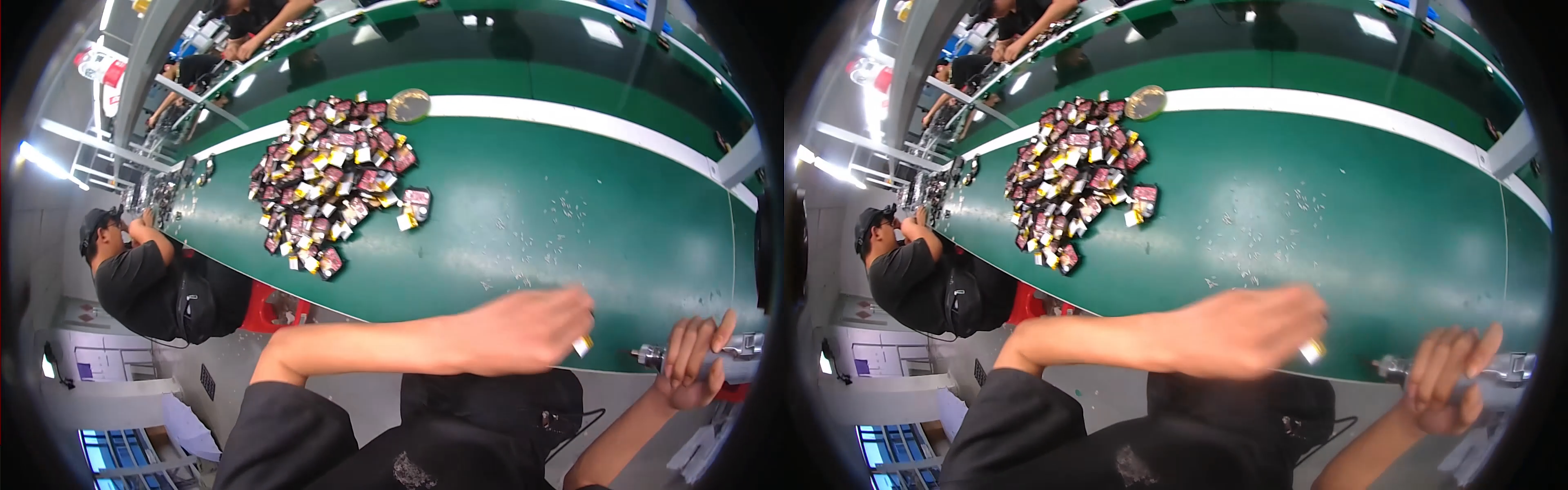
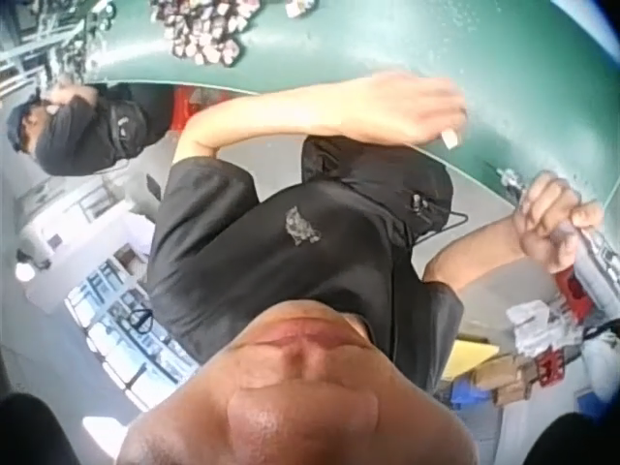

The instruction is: The recorder uses an electric screwdriver to assemble small electronic modules on a production line workbench.

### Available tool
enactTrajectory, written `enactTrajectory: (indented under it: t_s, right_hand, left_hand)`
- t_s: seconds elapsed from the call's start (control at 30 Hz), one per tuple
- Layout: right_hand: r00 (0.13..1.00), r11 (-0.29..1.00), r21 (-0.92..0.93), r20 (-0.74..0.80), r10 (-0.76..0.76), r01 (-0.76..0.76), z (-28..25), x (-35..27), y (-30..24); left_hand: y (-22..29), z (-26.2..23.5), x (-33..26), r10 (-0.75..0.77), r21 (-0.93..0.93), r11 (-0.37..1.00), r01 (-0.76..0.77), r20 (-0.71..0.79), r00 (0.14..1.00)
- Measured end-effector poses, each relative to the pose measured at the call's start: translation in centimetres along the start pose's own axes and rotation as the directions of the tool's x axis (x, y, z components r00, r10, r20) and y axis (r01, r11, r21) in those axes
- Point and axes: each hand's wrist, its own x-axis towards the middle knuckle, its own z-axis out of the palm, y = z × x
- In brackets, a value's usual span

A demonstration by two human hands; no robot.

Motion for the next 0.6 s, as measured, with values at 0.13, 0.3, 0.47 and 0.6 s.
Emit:
enactTrajectory:
  t_s: [0.13,0.3,0.47,0.6]
  right_hand:
    - [0.973,1.000,-0.011,-0.230,0.009,-0.012,-1.3,-1.8,-0.3]
    - [0.928,0.986,0.145,-0.351,0.129,-0.082,-1.1,-2.9,2.2]
    - [0.917,0.978,0.173,-0.358,0.176,-0.120,-1.1,-2.9,2.6]
    - [0.918,0.975,0.182,-0.350,0.187,-0.129,-1.1,-3.1,2.5]
  left_hand:
    - [-4.6,-8.2,-4.8,-0.338,0.279,0.863,0.422,-0.304,0.891]
    - [-11.5,-14.8,-15.0,-0.569,0.545,0.336,0.769,-0.533,0.626]
    - [-9.4,-12.2,-11.1,-0.427,0.626,0.387,0.677,-0.529,0.733]
    - [-7.6,-7.7,-4.7,-0.463,0.380,0.724,0.575,-0.350,0.814]
